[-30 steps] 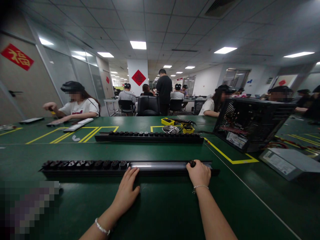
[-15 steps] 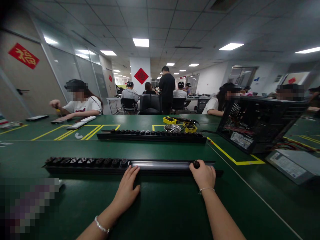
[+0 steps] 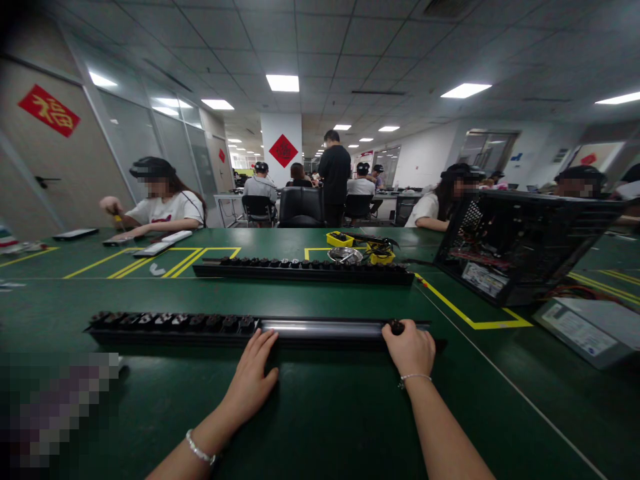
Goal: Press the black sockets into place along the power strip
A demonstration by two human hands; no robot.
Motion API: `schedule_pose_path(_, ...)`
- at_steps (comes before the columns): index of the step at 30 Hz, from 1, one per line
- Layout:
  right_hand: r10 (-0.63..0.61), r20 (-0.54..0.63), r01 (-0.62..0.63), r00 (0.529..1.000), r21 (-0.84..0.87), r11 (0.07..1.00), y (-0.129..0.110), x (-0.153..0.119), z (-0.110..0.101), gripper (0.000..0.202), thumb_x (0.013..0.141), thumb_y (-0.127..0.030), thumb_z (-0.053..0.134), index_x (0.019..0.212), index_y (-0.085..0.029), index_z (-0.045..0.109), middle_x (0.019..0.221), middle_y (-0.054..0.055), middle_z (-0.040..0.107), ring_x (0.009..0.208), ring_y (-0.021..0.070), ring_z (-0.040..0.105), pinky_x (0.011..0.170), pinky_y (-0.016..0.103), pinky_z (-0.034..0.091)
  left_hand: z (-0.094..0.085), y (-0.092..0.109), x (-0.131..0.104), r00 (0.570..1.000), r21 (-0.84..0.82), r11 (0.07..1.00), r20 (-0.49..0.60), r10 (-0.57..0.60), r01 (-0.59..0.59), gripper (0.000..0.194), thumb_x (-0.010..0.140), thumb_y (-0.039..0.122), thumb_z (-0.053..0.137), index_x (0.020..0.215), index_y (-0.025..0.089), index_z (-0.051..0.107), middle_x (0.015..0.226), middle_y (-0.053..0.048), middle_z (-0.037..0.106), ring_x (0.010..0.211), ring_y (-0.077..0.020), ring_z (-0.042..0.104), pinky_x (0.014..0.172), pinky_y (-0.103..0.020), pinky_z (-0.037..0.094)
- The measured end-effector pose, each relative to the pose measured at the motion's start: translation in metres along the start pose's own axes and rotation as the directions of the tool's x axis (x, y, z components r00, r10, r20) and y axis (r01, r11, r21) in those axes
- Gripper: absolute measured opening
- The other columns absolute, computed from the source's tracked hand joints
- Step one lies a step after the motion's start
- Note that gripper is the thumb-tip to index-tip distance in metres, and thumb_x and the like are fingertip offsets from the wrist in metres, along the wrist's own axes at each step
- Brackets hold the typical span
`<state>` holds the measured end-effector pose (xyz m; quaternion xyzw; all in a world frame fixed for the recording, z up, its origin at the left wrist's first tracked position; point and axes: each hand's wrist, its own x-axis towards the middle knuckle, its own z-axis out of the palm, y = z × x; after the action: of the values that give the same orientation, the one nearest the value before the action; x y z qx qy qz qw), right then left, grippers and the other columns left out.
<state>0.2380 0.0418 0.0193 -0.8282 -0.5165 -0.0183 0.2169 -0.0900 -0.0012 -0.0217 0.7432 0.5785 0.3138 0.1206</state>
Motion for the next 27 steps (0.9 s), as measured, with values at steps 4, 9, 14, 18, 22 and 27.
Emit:
schedule_pose_path(4,0.021,-0.023,-0.021,1.0,0.005,1.0,0.003,0.0017,0.0011,0.05,0.076,-0.054,0.039,0.099,-0.014,0.058,0.081,0.012,0.063,0.082,0.026,0.056,0.085,0.04,0.037,0.0009,-0.0015,-0.0003,1.0,-0.001,1.0,-0.004,0.007,-0.007,0.061,0.076,0.016,0.045,0.136,0.023,0.035,0.144,-0.003,0.035,0.138,-0.0237,0.016,0.112,-0.047,0.02)
schedule_pose_path(9,0.041,-0.036,-0.041,0.998,0.004,0.999,0.0066,0.0037,0.0013,0.05,0.076,-0.054,0.039,0.098,-0.014,0.058,0.081,0.012,0.063,0.082,0.0263,0.056,0.084,0.04,0.037,0.0016,-0.0022,0.0001,1.0,0.005,1.0,-0.013,0.014,-0.014,0.06,0.076,0.016,0.045,0.135,0.022,0.036,0.143,-0.004,0.036,0.137,-0.024,0.017,0.112,-0.047,0.021)
schedule_pose_path(14,0.034,-0.075,-0.036,0.997,-0.029,0.999,0.0054,0.0035,0.0001,0.05,0.076,-0.053,0.038,0.097,-0.012,0.058,0.081,0.014,0.064,0.083,0.0271,0.057,0.082,0.038,0.037,0.0023,-0.0028,0.0009,1.0,0.011,1.0,-0.017,0.023,-0.023,0.061,0.075,0.016,0.046,0.135,0.021,0.037,0.142,-0.004,0.037,0.137,-0.0241,0.018,0.112,-0.046,0.021)
schedule_pose_path(18,0.039,-0.061,-0.041,0.997,-0.035,0.999,0.0047,0.0035,-0.001,0.05,0.077,-0.051,0.037,0.099,-0.011,0.057,0.084,0.015,0.064,0.084,0.027,0.057,0.082,0.037,0.037,0.003,-0.0046,0.0009,1.0,0.013,1.0,-0.013,0.02,-0.02,0.061,0.075,0.017,0.046,0.135,0.022,0.036,0.142,-0.004,0.037,0.137,-0.0243,0.018,0.112,-0.047,0.021)
schedule_pose_path(22,0.037,-0.04,-0.039,0.999,-0.037,0.999,0.0048,0.004,-0.0003,0.05,0.078,-0.051,0.036,0.1,-0.01,0.056,0.085,0.015,0.064,0.084,0.0269,0.058,0.086,0.038,0.036,0.0027,-0.0048,0.0007,0.999,0.01,1.0,-0.021,0.028,-0.028,0.061,0.075,0.016,0.046,0.136,0.022,0.036,0.142,-0.004,0.037,0.137,-0.0244,0.018,0.112,-0.047,0.021)
schedule_pose_path(27,0.03,-0.052,-0.033,0.998,-0.054,0.998,0.0048,0.0042,0.002,0.051,0.078,-0.051,0.035,0.1,-0.01,0.056,0.085,0.015,0.064,0.087,0.0272,0.058,0.091,0.04,0.033,0.0007,-0.0024,0.0009,1.0,-0.004,1.0,-0.009,0.013,-0.013,0.06,0.076,0.017,0.046,0.135,0.021,0.037,0.143,-0.004,0.037,0.137,-0.0242,0.017,0.112,-0.047,0.021)
